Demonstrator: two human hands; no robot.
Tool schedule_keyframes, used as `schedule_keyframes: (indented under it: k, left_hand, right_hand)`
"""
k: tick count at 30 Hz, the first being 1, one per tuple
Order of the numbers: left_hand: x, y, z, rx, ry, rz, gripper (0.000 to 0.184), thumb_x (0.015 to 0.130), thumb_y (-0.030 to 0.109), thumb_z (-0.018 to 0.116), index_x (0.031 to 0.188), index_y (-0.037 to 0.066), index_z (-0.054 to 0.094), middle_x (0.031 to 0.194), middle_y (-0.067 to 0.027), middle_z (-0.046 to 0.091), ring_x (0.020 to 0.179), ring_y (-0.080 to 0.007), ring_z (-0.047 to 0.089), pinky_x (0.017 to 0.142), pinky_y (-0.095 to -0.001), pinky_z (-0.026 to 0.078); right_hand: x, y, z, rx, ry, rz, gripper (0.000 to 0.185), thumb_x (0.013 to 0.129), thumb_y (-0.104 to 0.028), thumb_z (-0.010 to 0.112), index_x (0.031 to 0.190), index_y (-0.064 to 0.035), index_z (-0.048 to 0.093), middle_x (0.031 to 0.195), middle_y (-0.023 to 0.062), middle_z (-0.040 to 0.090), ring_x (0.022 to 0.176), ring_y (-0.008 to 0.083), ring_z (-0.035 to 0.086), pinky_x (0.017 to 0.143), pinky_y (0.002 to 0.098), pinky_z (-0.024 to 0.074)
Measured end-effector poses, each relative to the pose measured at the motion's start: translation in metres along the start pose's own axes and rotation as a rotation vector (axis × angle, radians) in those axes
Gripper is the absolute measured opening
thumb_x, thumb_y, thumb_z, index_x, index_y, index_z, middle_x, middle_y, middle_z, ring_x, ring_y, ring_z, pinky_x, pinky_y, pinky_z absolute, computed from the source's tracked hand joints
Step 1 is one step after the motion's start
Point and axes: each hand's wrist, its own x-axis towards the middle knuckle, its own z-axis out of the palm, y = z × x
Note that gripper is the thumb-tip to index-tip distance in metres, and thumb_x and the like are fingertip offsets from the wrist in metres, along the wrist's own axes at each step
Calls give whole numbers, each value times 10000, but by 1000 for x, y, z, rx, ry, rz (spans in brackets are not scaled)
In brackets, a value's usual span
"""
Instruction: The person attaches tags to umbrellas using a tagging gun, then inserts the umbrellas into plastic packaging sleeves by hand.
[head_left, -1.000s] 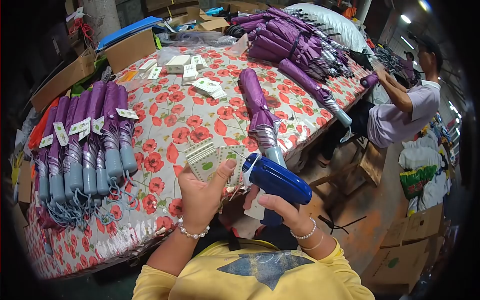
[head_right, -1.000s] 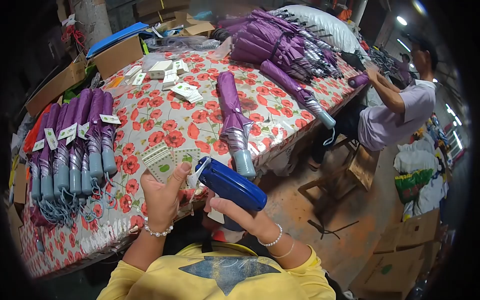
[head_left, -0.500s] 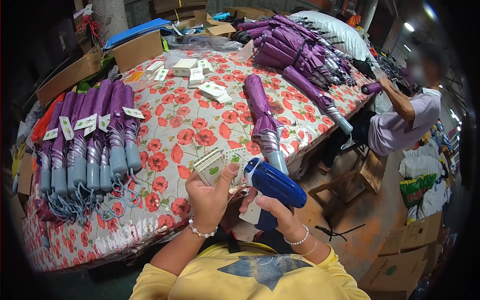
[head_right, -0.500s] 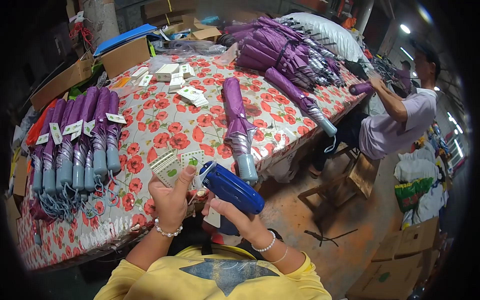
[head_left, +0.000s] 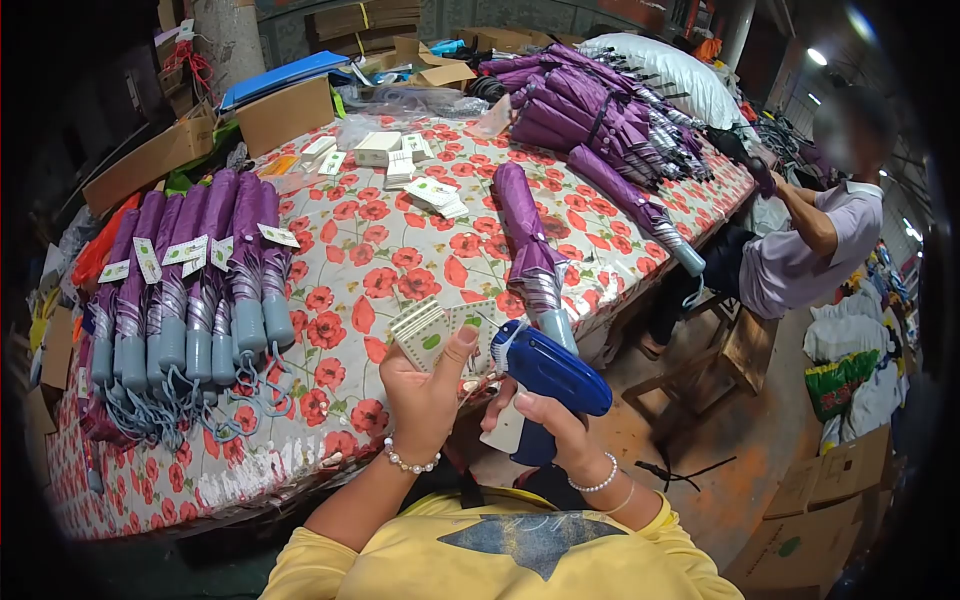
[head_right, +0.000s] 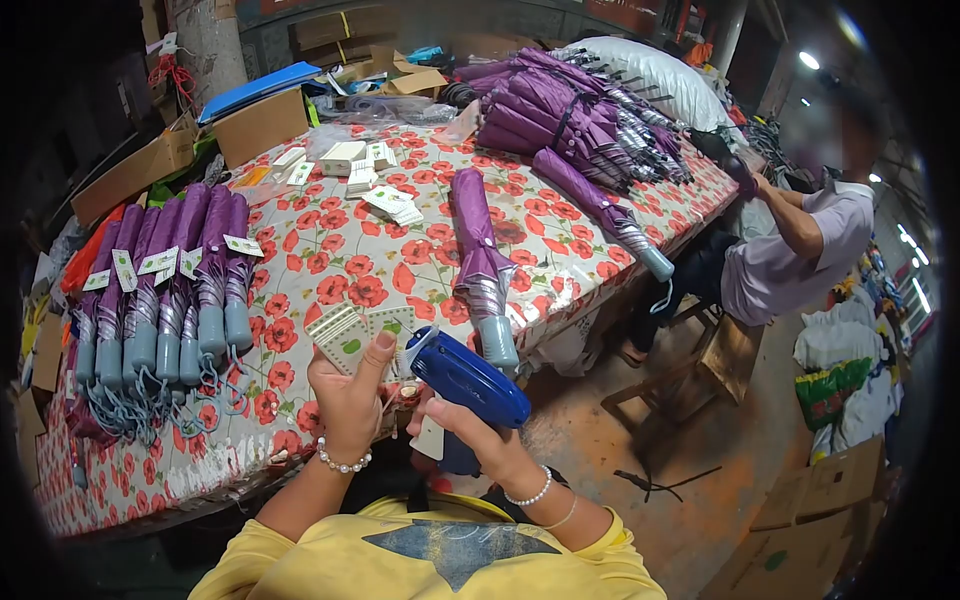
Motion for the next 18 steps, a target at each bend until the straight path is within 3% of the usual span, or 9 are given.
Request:
schedule_keyframes:
  k: [3,6,18]
  left_hand:
    - [0,-1,-1,12,-9,-4,194,839,140,689,922,-16,610,817,-42,650,703,-85,591,634,-231,468]
    - [-1,-1,-1,13,2,17,199,837,145,692,925,-14,610,815,-39,648,700,-82,586,634,-231,466]
    - [-2,-7,3,-58,45,22,204,841,140,688,940,-17,605,814,-40,642,699,-78,580,640,-228,472]
  right_hand:
    - [1,0,1,0,-6,-3,292,851,-163,591,1080,6,523,857,77,598,793,162,612,740,312,490]
    - [1,-2,4,-126,52,24,281,821,-242,548,944,10,526,831,152,616,820,215,624,780,341,512]
    - [0,2,3,-69,31,-29,273,821,-221,554,943,21,529,842,152,614,831,218,623,785,342,509]
